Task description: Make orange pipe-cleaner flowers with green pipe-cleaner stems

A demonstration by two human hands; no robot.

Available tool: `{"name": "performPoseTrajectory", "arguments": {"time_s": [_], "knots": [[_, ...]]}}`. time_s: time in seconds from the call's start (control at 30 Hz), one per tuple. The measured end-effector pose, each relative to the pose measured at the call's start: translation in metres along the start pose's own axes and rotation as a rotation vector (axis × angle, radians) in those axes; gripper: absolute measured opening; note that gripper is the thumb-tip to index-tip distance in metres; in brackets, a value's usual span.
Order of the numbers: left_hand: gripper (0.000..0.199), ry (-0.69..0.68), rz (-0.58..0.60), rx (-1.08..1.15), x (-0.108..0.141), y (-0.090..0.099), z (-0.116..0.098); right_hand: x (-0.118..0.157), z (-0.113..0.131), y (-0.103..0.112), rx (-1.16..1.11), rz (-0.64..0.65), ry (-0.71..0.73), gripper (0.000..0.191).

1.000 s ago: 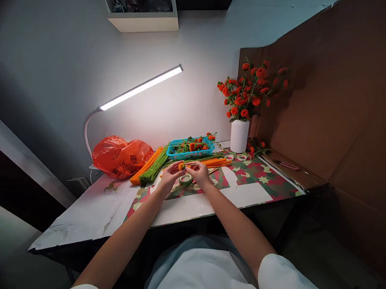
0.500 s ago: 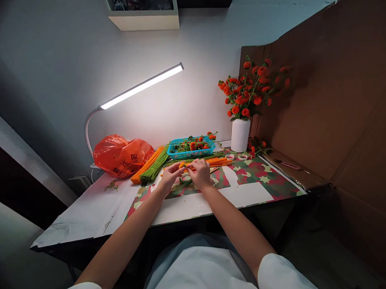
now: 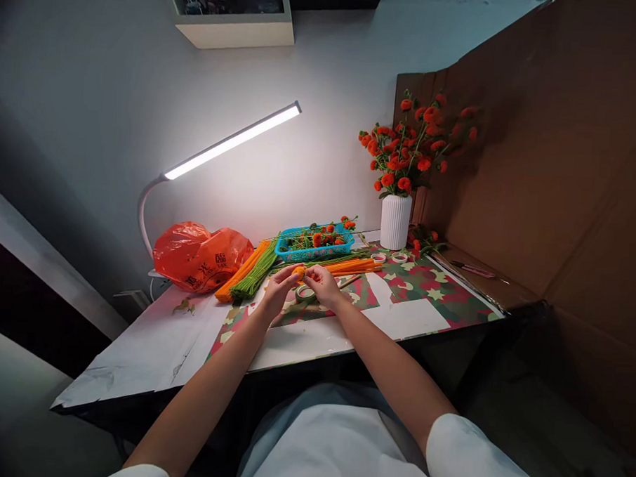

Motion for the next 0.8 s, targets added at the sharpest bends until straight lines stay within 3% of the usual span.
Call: {"name": "performPoseTrajectory", "arguments": {"time_s": [0.23,0.43,0.63,0.7,0.8], "knots": [[0.039,-0.2,0.07,-0.13,-0.001,0.001,0.001,0.002,0.004,-0.001,-0.158,0.073,-0.071,0.047],[0.034,-0.434,0.093,-0.388,0.002,0.0,-0.006,0.001,-0.001,-0.003,-0.186,0.147,-0.086,0.047],[0.032,-0.473,0.085,-0.505,0.0,0.002,-0.003,0.0,-0.006,-0.004,-0.094,0.083,-0.104,0.043],[0.043,-0.494,0.125,-0.524,-0.001,0.004,-0.001,0.0,-0.005,-0.004,-0.104,0.076,-0.092,0.042],[0.082,-0.492,0.124,-0.555,-0.001,0.007,0.0,0.0,-0.003,-0.002,-0.083,0.04,-0.064,0.041]]}}
Point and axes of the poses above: each hand's wrist, its own x-axis away from the middle knuckle, its own y-axis out of the back of the hand, z = x × y, the point moved 1 cm from there along -x, towards the middle knuckle, and after that the axes turned 4 degrees about -y, right-handed, at the moved point
